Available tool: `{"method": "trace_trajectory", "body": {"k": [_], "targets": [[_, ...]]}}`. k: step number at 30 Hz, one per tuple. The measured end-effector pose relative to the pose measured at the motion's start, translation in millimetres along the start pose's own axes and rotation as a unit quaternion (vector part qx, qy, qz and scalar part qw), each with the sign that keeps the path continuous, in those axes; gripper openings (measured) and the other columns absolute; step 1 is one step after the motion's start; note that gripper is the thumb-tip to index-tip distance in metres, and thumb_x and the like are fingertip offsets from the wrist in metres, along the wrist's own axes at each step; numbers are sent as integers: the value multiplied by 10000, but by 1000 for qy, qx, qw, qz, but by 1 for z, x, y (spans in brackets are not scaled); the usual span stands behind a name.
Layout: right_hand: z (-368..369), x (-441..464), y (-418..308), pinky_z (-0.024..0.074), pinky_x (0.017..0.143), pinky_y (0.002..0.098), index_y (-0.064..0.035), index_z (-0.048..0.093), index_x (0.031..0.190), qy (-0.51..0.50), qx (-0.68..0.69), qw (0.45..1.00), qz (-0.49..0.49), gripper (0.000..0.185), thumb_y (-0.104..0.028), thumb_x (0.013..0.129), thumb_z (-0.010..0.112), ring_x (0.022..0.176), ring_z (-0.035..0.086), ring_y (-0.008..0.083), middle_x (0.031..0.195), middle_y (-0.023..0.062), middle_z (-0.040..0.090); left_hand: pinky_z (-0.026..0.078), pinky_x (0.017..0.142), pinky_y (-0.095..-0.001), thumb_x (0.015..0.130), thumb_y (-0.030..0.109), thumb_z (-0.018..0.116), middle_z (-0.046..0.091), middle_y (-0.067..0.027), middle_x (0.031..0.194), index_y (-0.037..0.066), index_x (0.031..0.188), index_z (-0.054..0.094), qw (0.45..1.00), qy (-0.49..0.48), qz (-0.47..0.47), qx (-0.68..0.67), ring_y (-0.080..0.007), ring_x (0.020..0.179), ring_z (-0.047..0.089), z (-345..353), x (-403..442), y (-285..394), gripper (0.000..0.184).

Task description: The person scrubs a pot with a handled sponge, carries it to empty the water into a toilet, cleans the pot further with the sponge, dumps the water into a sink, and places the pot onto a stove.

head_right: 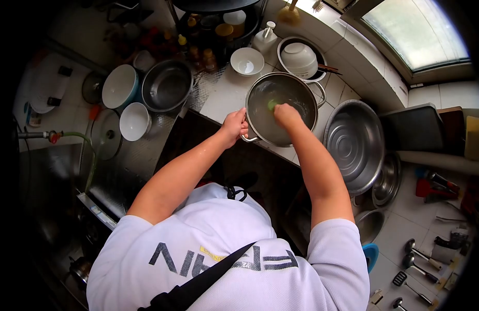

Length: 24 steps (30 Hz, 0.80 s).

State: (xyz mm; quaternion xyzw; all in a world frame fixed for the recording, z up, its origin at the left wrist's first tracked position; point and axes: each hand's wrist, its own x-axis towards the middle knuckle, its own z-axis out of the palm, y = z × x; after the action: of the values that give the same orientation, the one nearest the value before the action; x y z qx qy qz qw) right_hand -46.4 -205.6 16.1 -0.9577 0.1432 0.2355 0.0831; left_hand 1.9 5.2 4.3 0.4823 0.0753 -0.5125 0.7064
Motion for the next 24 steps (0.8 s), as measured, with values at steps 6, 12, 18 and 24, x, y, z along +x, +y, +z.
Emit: {"method": "trace_trajectory", "body": {"k": [6,12,18,24], "targets": [[-6,-9,11,527,804,444,-22,662,956,-75,-55,993,-78,248,-53,751,527,917,649,373,967,229,662,486,482,-318,1000,372,383,383,15,594,95,870,440,1000,5,1,5,-94,420,381,3,-3,3,312],[4,-13,16,534,780,442,-130,691,1049,-70,-81,990,-90,343,-65,773,499,883,657,360,918,168,684,469,473,-294,1008,383,376,337,38,562,141,778,376,1000,11,2,15,-86,424,356,6,-4,2,334],[-34,-74,14,528,764,429,-108,648,1146,109,76,991,2,377,-58,802,505,900,649,349,989,172,665,452,461,-289,1010,375,378,343,37,561,142,763,387,999,19,6,25,-89,425,346,6,-6,2,340],[-71,-142,-12,503,742,468,-148,554,1279,356,169,917,56,455,-75,832,508,837,619,359,973,151,599,435,453,-284,1012,369,378,339,38,557,143,750,387,999,32,14,40,-89,424,335,6,-4,2,345]]}}
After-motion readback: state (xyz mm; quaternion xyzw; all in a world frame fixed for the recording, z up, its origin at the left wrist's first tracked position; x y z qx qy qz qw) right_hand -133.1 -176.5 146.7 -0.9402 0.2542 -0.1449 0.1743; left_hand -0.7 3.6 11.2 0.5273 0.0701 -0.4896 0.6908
